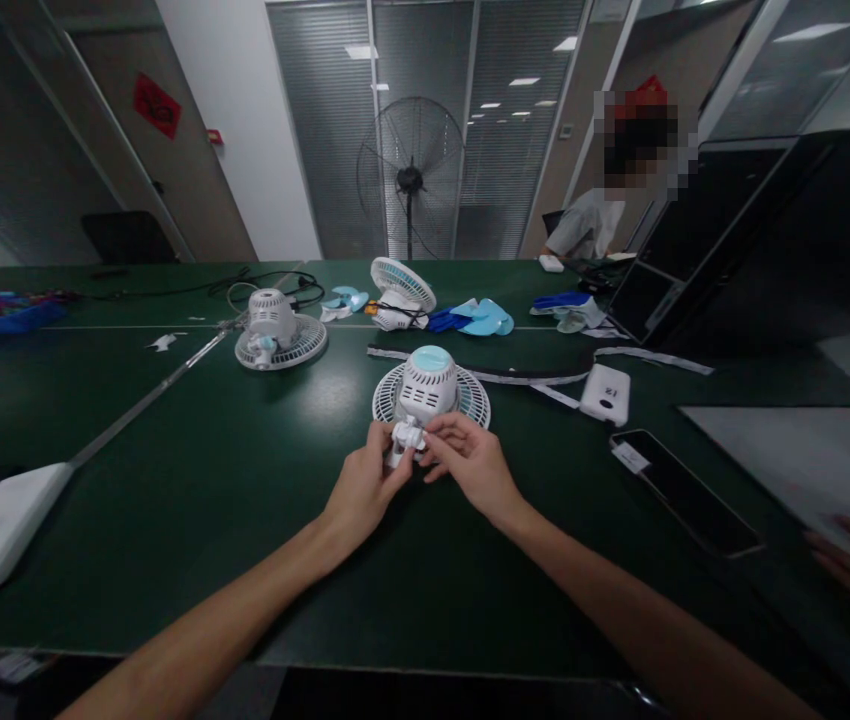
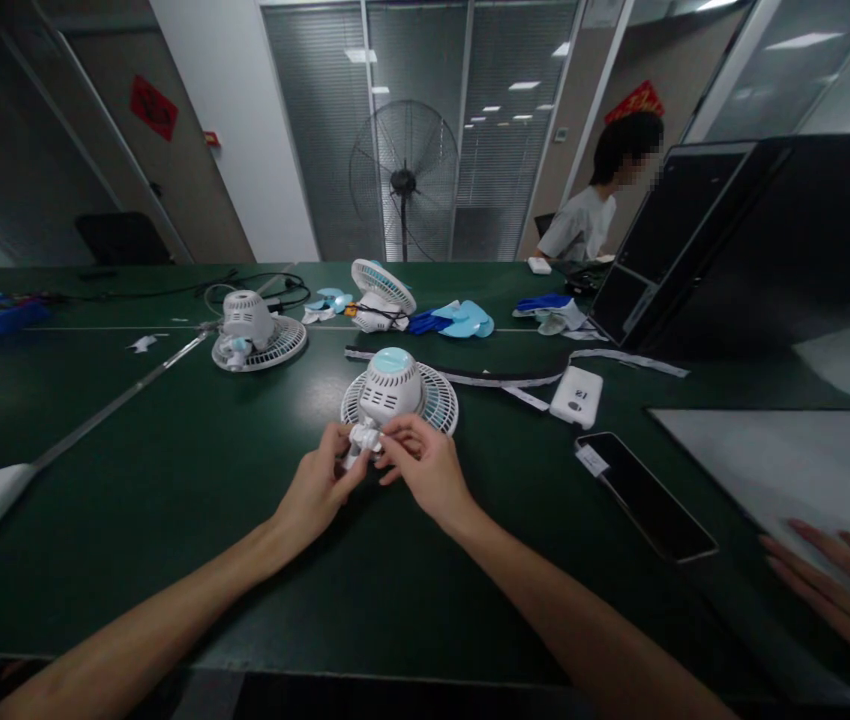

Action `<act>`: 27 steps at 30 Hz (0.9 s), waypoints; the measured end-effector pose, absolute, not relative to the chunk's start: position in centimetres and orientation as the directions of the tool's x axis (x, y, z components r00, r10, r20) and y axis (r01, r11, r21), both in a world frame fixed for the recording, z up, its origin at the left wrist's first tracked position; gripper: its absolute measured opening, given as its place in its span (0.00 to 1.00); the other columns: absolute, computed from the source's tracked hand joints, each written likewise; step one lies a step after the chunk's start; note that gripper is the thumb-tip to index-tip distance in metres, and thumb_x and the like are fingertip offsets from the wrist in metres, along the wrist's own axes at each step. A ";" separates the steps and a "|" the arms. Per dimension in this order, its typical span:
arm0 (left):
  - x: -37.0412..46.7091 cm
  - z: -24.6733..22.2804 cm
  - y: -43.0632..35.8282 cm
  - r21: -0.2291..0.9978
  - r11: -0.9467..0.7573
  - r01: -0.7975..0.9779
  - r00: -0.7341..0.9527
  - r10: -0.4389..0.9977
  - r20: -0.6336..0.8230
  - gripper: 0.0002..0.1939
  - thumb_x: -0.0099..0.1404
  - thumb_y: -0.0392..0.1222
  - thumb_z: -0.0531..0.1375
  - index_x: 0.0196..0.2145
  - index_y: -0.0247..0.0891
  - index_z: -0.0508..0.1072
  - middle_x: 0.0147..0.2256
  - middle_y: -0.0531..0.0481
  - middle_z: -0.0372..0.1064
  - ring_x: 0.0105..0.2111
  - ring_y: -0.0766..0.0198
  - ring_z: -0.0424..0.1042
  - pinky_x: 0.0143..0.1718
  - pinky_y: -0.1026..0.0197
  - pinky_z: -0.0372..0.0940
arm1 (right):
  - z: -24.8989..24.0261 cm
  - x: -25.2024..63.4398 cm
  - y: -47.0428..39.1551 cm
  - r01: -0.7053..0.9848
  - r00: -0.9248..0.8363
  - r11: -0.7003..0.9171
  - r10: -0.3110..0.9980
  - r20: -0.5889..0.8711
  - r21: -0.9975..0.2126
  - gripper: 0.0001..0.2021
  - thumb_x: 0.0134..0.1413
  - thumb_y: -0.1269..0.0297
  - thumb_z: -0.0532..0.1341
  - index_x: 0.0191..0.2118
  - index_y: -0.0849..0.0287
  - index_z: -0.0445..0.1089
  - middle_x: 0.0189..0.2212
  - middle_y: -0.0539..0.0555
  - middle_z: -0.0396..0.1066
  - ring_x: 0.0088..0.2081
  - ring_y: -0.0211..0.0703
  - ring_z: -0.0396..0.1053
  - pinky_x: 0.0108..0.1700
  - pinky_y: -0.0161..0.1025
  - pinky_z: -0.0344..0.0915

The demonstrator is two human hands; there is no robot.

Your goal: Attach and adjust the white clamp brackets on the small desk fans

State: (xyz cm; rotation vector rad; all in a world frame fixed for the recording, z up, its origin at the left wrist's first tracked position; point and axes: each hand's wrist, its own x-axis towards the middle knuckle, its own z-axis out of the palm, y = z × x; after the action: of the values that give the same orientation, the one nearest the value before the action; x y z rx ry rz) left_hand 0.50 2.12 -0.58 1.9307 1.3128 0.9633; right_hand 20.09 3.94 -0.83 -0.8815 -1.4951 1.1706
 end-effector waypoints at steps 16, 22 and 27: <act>0.7 0.4 2.2 0.550 -0.445 0.706 0.316 0.894 0.318 0.25 0.72 0.39 0.55 0.65 0.44 0.58 0.52 0.38 0.69 0.35 0.55 0.78 0.37 0.53 0.71 | -0.9 19.9 3.3 0.041 -0.245 0.282 0.933 0.264 -0.959 0.11 0.69 0.55 0.58 0.49 0.55 0.67 0.28 0.47 0.72 0.23 0.37 0.73 0.24 0.32 0.69; -2.3 3.1 2.7 0.550 -0.474 0.687 0.366 0.880 0.301 0.14 0.72 0.39 0.55 0.54 0.47 0.71 0.52 0.41 0.69 0.45 0.52 0.76 0.44 0.51 0.72 | -0.6 21.9 3.2 0.257 -0.298 0.415 0.893 0.337 -0.873 0.10 0.70 0.61 0.56 0.48 0.56 0.72 0.27 0.48 0.72 0.24 0.36 0.72 0.27 0.32 0.68; -11.0 4.3 0.9 0.529 -0.264 0.807 0.142 0.955 0.260 0.15 0.70 0.50 0.57 0.52 0.48 0.73 0.52 0.46 0.74 0.46 0.49 0.77 0.44 0.52 0.73 | -0.5 22.0 3.0 0.258 -0.297 0.441 0.883 0.364 -0.859 0.10 0.70 0.63 0.56 0.49 0.56 0.72 0.27 0.48 0.72 0.24 0.36 0.71 0.27 0.32 0.67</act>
State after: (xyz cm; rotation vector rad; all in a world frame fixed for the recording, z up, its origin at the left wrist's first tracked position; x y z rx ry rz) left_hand -10.97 0.90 4.29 2.1582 1.7181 0.8126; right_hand 22.00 3.04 -0.45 -0.9771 -1.7965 0.8741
